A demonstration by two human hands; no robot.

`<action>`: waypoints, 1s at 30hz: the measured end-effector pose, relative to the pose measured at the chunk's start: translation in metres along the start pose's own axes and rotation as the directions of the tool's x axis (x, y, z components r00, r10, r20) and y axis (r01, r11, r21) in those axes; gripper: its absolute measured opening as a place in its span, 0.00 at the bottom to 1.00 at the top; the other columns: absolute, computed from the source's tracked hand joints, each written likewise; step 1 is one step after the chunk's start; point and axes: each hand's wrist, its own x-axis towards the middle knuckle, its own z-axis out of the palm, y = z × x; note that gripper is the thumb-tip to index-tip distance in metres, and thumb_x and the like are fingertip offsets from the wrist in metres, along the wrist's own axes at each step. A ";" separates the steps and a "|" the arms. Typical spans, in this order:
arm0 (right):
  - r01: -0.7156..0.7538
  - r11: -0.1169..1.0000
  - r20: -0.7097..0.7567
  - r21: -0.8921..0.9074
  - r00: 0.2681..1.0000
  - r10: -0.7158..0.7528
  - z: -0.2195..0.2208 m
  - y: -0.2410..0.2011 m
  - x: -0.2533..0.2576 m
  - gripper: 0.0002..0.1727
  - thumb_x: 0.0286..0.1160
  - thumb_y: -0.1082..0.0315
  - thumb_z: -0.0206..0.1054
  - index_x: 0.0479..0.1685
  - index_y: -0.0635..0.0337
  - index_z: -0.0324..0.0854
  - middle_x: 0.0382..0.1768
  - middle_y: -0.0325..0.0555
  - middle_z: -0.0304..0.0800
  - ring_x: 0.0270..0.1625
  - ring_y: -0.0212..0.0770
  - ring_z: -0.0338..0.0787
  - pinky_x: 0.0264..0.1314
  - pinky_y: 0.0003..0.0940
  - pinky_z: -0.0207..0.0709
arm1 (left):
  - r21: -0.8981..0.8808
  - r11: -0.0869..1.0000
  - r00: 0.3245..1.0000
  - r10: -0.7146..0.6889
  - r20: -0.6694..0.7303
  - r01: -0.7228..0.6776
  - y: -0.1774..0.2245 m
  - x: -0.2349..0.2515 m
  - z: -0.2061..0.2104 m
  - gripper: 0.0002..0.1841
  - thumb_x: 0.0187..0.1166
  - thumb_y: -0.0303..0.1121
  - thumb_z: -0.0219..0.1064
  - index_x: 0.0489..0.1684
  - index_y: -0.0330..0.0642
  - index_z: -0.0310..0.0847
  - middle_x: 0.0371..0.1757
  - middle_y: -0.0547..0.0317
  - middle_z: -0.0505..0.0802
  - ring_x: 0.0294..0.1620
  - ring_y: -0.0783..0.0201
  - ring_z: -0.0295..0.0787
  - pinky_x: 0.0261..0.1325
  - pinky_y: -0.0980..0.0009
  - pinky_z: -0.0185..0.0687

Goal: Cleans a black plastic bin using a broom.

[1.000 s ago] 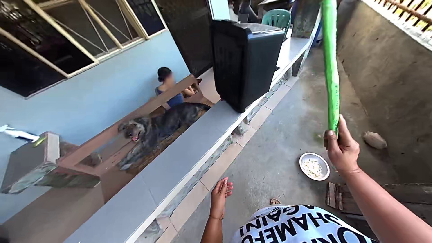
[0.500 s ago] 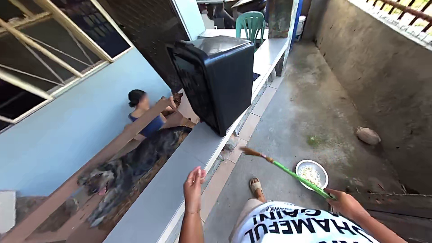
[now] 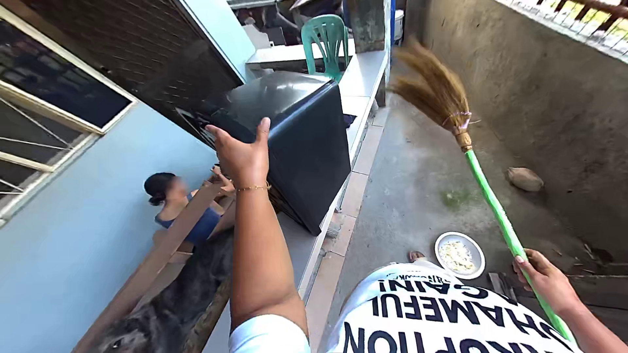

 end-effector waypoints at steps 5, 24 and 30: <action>-0.081 0.997 0.014 0.020 0.997 0.080 -0.004 -0.044 0.060 0.21 0.92 0.57 0.57 0.71 0.61 0.81 0.26 0.50 0.81 0.19 0.39 0.72 0.22 0.41 0.69 | 0.220 0.974 0.999 -0.050 0.002 0.048 0.006 0.017 0.021 0.40 0.80 0.42 0.69 0.90 0.33 0.58 0.82 0.24 0.71 0.83 0.31 0.68 0.82 0.40 0.65; 0.145 0.925 0.349 -0.352 0.937 -0.014 -0.015 -0.058 0.157 0.23 0.92 0.52 0.53 0.80 0.40 0.79 0.53 0.68 0.92 0.54 0.73 0.90 0.57 0.78 0.73 | -0.189 0.982 0.991 0.006 0.136 0.020 -0.096 0.061 -0.024 0.36 0.82 0.21 0.57 0.93 0.35 0.50 0.93 0.44 0.61 0.89 0.62 0.63 0.87 0.67 0.63; 0.406 0.905 0.491 -0.127 0.818 -0.298 -0.033 -0.052 0.109 0.26 0.86 0.46 0.55 0.76 0.43 0.83 0.50 0.59 0.96 0.46 0.59 0.95 0.51 0.67 0.82 | -0.095 0.994 0.997 -0.057 -0.051 0.052 -0.064 0.063 0.009 0.23 0.87 0.25 0.58 0.81 0.25 0.68 0.79 0.35 0.78 0.78 0.59 0.77 0.81 0.69 0.69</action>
